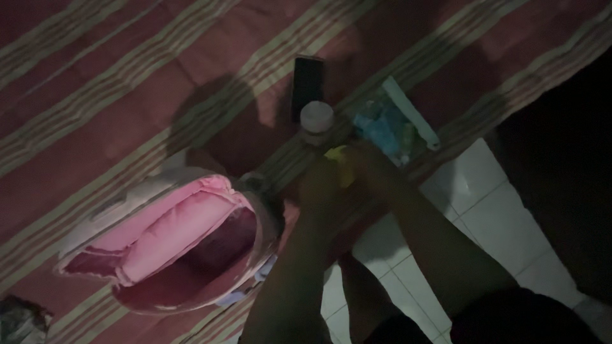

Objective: The person opens a small pink backpack on a bed and places items into it one at a time, including a phone, a beige zippered pouch, and eyeglasses. They pick up sunglasses from a nearby surface, place them in the backpack, then zip the backpack closed and press it flat on the bed.

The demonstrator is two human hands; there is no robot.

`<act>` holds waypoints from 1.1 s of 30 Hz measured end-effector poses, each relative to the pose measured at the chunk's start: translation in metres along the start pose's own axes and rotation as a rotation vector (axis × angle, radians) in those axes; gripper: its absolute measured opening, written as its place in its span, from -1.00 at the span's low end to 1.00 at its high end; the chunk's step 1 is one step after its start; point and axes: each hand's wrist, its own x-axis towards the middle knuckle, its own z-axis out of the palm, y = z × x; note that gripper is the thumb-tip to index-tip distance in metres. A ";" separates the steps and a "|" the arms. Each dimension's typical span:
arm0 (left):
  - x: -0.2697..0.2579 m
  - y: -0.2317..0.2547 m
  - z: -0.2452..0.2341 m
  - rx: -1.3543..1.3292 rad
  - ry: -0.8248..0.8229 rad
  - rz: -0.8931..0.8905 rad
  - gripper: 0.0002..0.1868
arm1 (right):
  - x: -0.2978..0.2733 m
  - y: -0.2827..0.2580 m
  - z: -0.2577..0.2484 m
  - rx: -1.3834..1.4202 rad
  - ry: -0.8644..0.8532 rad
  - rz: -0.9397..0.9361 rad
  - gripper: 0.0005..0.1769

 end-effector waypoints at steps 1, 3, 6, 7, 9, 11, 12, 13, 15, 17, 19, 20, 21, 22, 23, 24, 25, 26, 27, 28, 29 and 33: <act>0.001 -0.001 0.000 0.005 -0.001 -0.001 -0.74 | 0.000 -0.003 -0.003 -0.014 -0.026 0.000 -0.70; 0.001 -0.004 0.001 0.012 -0.004 0.004 -0.74 | 0.003 -0.009 -0.008 -0.045 -0.070 0.002 -0.70; 0.002 -0.008 -0.002 0.019 0.007 0.006 -0.73 | 0.007 -0.020 -0.017 -0.076 -0.099 0.001 -0.70; 0.003 -0.010 -0.004 0.020 0.014 0.007 -0.73 | 0.009 -0.022 -0.021 -0.088 -0.099 -0.002 -0.70; -0.001 -0.012 -0.006 0.020 0.026 -0.005 -0.73 | 0.009 -0.031 -0.029 -0.100 -0.102 -0.004 -0.70; -0.006 -0.015 -0.008 0.018 0.033 -0.017 -0.73 | 0.008 -0.041 -0.039 -0.105 -0.089 -0.003 -0.70; -0.010 -0.016 -0.009 0.016 0.035 -0.021 -0.73 | 0.008 -0.045 -0.044 -0.109 -0.078 0.000 -0.70; -0.012 -0.019 -0.011 0.017 0.044 -0.029 -0.73 | 0.009 -0.051 -0.049 -0.111 -0.064 0.003 -0.70; -0.020 -0.023 -0.018 0.012 0.062 -0.038 -0.73 | 0.011 -0.063 -0.060 -0.113 -0.041 0.005 -0.70; -0.033 -0.025 -0.028 0.000 0.107 -0.037 -0.73 | 0.010 -0.076 -0.073 -0.109 -0.013 0.002 -0.71; -0.048 -0.026 -0.042 -0.008 0.194 -0.018 -0.73 | 0.009 -0.093 -0.084 -0.073 0.036 -0.005 -0.71; -0.057 -0.028 -0.052 -0.003 0.266 0.005 -0.73 | 0.009 -0.102 -0.089 -0.059 0.065 -0.008 -0.71; -0.067 -0.027 -0.063 -0.004 0.345 0.026 -0.73 | 0.009 -0.112 -0.095 -0.009 0.114 -0.023 -0.71; -0.077 -0.025 -0.076 0.028 0.486 0.075 -0.73 | 0.008 -0.123 -0.101 0.045 0.161 -0.042 -0.71; -0.089 -0.022 -0.089 0.063 0.634 0.116 -0.73 | 0.010 -0.133 -0.107 0.113 0.208 -0.058 -0.76; -0.099 -0.019 -0.103 0.092 0.756 0.150 -0.76 | 0.011 -0.144 -0.113 0.120 0.250 -0.096 -0.75; -0.108 -0.018 -0.117 0.019 0.740 0.127 -0.78 | 0.011 -0.157 -0.117 0.131 0.287 -0.134 -0.73; -0.117 -0.018 -0.131 -0.054 0.723 0.103 -0.79 | 0.012 -0.169 -0.121 0.142 0.325 -0.172 -0.71; -0.127 -0.017 -0.144 -0.128 0.705 0.083 -0.80 | 0.014 -0.180 -0.125 0.184 0.347 -0.231 -0.71; -0.138 -0.018 -0.157 -0.136 0.701 0.090 -0.79 | 0.015 -0.192 -0.128 0.226 0.369 -0.291 -0.70; -0.151 -0.020 -0.169 -0.144 0.698 0.100 -0.79 | 0.016 -0.202 -0.130 0.267 0.392 -0.348 -0.70; -0.187 -0.034 -0.198 -0.139 0.735 0.066 -0.75 | 0.011 -0.246 -0.129 0.406 0.286 -0.277 -0.66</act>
